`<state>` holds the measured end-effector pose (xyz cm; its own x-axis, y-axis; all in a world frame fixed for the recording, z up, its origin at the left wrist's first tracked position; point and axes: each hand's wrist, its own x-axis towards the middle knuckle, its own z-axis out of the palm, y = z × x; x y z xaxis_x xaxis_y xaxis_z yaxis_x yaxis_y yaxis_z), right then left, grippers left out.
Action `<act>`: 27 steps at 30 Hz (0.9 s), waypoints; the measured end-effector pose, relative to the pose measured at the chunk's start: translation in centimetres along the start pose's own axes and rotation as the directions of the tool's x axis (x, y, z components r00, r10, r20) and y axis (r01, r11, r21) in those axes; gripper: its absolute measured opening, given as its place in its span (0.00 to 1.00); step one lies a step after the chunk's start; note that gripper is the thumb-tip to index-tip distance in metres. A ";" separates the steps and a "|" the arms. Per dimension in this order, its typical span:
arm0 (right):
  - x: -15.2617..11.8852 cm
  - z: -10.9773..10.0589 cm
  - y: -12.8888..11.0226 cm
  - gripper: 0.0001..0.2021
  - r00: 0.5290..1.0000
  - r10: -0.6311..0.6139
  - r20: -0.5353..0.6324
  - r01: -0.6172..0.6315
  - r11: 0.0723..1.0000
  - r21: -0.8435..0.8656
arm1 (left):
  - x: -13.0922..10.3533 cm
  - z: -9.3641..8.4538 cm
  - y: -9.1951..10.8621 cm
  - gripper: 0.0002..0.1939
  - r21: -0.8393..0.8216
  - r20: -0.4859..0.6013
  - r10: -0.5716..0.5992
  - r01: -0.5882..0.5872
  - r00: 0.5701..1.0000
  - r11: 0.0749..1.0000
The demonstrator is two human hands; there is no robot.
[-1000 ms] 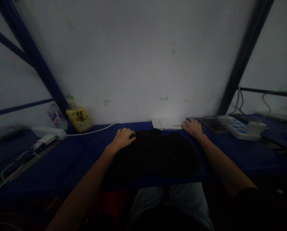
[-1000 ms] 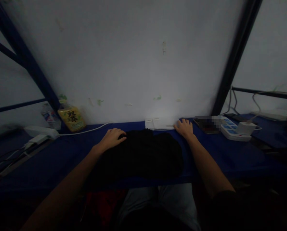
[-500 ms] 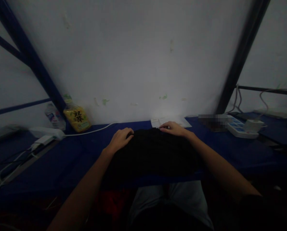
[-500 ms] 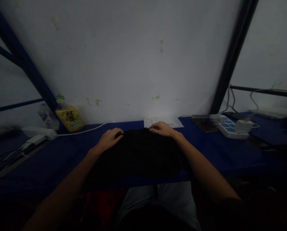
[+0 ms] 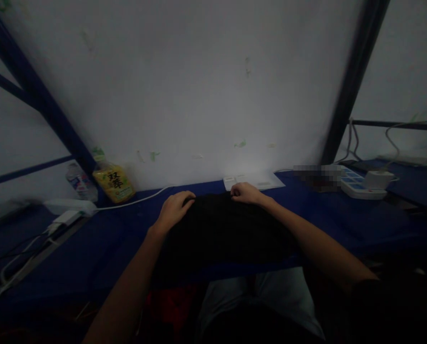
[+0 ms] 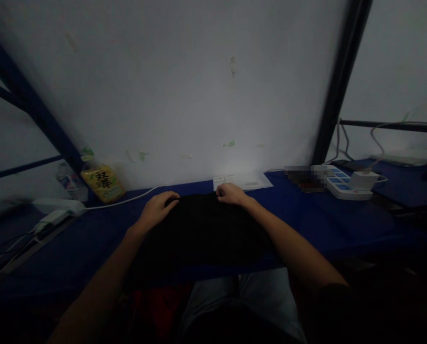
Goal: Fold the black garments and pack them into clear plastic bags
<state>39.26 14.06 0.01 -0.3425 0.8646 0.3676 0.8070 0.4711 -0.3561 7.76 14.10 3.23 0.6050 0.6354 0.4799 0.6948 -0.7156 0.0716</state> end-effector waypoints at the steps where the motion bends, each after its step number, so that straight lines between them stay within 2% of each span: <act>1: 0.1 -0.2 0.1 0.06 0.998 0.022 -0.059 -0.021 1.000 0.018 | 0.0 -0.1 0.0 0.10 -0.015 -0.021 -0.011 0.011 1.000 1.000; 4: 0.0 -1.3 0.3 0.07 0.958 0.080 -0.275 -0.044 0.990 0.133 | 0.1 -0.4 -0.1 0.11 -0.061 -0.108 -0.053 0.047 0.993 0.997; 7: -0.5 -2.5 0.3 0.10 0.929 0.027 -0.368 0.074 0.963 0.258 | 0.2 -0.7 0.2 0.11 -0.115 -0.205 -0.088 0.066 0.975 0.991; 9: -0.8 -2.5 0.0 0.13 0.951 -0.014 -0.310 0.114 0.946 0.304 | 0.1 -0.9 0.6 0.11 -0.153 -0.230 -0.087 0.053 0.969 0.987; 12: -0.9 -1.2 -0.3 0.18 0.989 -0.107 -0.104 0.129 0.964 0.234 | 0.0 -1.1 1.4 0.11 -0.187 -0.177 -0.013 -0.020 0.984 0.982; 14: -0.7 0.1 -0.4 0.19 0.986 -0.167 0.009 0.164 0.977 0.139 | -0.2 -1.3 1.8 0.11 -0.188 -0.127 0.066 -0.089 0.990 0.978; 16: -0.3 1.3 -0.2 0.18 0.983 -0.174 0.062 0.170 0.983 0.073 | -0.3 -1.5 2.1 0.11 -0.168 -0.108 0.126 -0.143 0.986 0.975; 19: 0.3 2.3 0.3 0.13 0.992 -0.122 0.031 0.122 0.992 0.024 | -0.5 -1.8 2.3 0.11 -0.125 -0.121 0.149 -0.164 0.981 0.978; 22: 0.6 2.0 0.5 0.08 0.993 -0.080 -0.091 0.085 0.995 0.046 | -0.6 -1.7 2.0 0.11 -0.109 -0.143 0.101 -0.118 0.985 0.987; 27: 0.9 -0.7 -0.1 0.06 0.973 0.028 -0.229 0.042 0.954 0.298 | 0.0 -1.4 0.7 0.11 -0.186 -0.150 -0.077 0.048 0.986 0.981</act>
<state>39.23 14.67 0.93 -0.2002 0.8145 0.5445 0.6116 0.5380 -0.5800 7.64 13.19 4.52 0.4849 0.6379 0.5983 0.6387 -0.7256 0.2560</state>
